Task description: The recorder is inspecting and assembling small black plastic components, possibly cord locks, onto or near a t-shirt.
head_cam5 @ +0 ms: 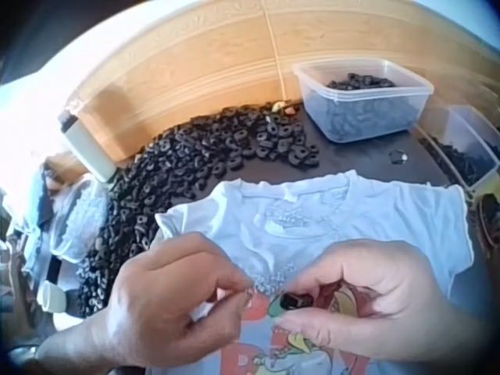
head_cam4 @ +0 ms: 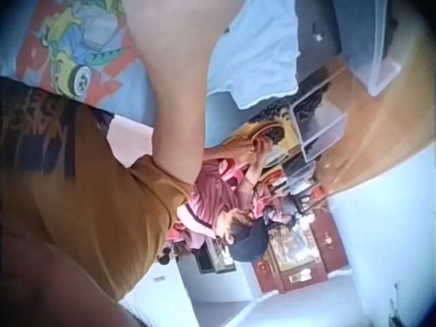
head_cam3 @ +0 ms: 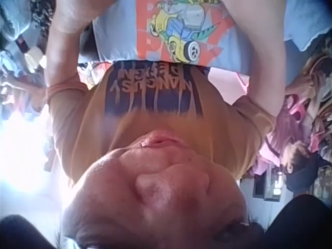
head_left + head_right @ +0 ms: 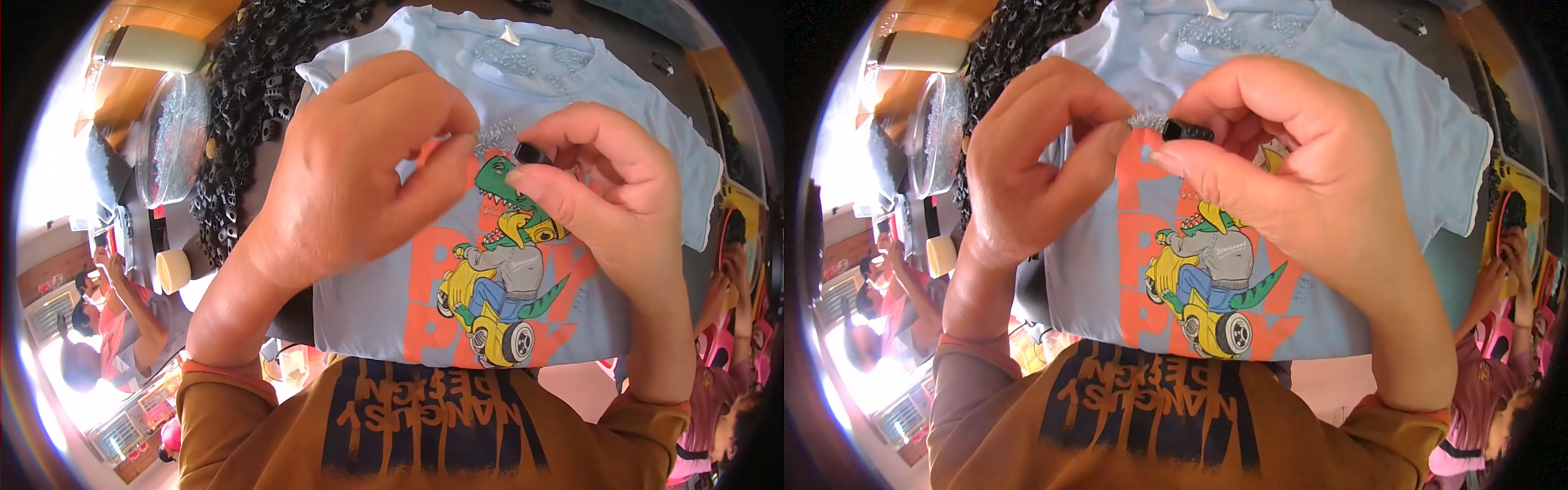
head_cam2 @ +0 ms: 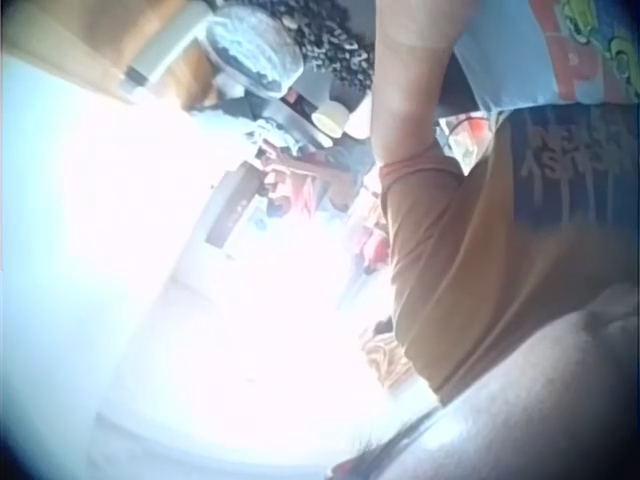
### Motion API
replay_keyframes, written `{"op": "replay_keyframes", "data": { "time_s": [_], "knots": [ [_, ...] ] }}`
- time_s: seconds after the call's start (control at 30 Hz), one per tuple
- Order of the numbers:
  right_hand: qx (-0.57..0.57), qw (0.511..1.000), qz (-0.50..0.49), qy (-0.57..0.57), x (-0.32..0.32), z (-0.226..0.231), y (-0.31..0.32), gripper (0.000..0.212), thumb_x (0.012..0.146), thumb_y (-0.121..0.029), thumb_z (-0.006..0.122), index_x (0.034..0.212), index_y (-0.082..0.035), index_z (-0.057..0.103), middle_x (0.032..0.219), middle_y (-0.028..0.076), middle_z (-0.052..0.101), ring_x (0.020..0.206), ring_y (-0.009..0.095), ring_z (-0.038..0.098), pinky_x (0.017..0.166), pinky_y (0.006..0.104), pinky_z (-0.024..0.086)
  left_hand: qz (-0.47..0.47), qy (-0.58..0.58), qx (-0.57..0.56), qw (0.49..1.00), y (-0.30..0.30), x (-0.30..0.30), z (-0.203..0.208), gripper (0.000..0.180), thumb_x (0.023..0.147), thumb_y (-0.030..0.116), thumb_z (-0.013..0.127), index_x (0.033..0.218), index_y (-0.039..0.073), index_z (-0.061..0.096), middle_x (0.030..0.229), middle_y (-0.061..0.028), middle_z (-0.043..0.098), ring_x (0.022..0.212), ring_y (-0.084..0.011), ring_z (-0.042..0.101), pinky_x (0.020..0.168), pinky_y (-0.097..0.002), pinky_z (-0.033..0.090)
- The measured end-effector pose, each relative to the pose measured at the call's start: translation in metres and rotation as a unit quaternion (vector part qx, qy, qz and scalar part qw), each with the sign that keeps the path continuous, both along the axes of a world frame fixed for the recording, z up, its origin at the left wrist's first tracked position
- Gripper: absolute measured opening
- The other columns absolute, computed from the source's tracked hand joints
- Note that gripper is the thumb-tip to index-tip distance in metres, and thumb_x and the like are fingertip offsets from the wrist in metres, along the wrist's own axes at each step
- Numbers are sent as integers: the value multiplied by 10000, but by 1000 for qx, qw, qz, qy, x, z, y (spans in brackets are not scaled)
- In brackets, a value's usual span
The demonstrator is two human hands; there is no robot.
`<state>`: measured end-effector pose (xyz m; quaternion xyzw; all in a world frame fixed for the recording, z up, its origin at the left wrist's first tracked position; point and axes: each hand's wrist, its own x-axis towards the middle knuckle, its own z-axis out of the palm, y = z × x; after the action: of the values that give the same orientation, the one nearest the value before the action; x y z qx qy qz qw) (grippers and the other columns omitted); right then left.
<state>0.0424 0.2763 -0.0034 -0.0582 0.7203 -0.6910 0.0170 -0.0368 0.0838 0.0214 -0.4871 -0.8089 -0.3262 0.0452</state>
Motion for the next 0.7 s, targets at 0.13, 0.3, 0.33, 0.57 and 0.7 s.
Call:
{"op": "replay_keyframes", "data": {
  "time_s": [0.13,0.3,0.33,0.57,0.7],
  "knots": [
    [31,999,3,45,3,-1,-1,235,723,61,673,936,33,579,869,56,571,775,103,536,655,216,426,-31,-51,2,998,1,8,6,117,661,-77,577,760,-15,584,713,-60,539,577,-129,495,509,-237,395],
    [151,977,10,153,0,-1,-2,205,650,62,694,828,37,596,802,89,590,710,177,563,607,267,435,-27,-91,-28,995,-2,13,10,141,651,-76,587,768,2,586,708,-59,531,578,-133,500,507,-243,399],
    [150,977,15,153,0,-1,-3,205,650,62,694,828,37,596,802,89,590,710,177,563,607,267,435,-35,-77,-31,996,-1,13,9,153,646,-75,590,772,10,587,703,-63,528,579,-149,504,504,-253,402],
    [277,928,50,244,9,8,-11,241,603,52,688,826,31,599,801,117,604,692,259,573,612,306,438,-41,-49,-27,998,-7,23,-1,106,640,96,592,682,31,519,664,-113,515,639,-312,547,566,-401,450],
    [286,934,50,208,13,12,-20,263,587,34,714,828,17,610,769,117,603,656,239,574,552,295,431,-43,-43,-19,998,-21,33,-5,135,647,133,605,690,22,542,657,-100,531,631,-283,565,565,-353,465]
  ]
}}
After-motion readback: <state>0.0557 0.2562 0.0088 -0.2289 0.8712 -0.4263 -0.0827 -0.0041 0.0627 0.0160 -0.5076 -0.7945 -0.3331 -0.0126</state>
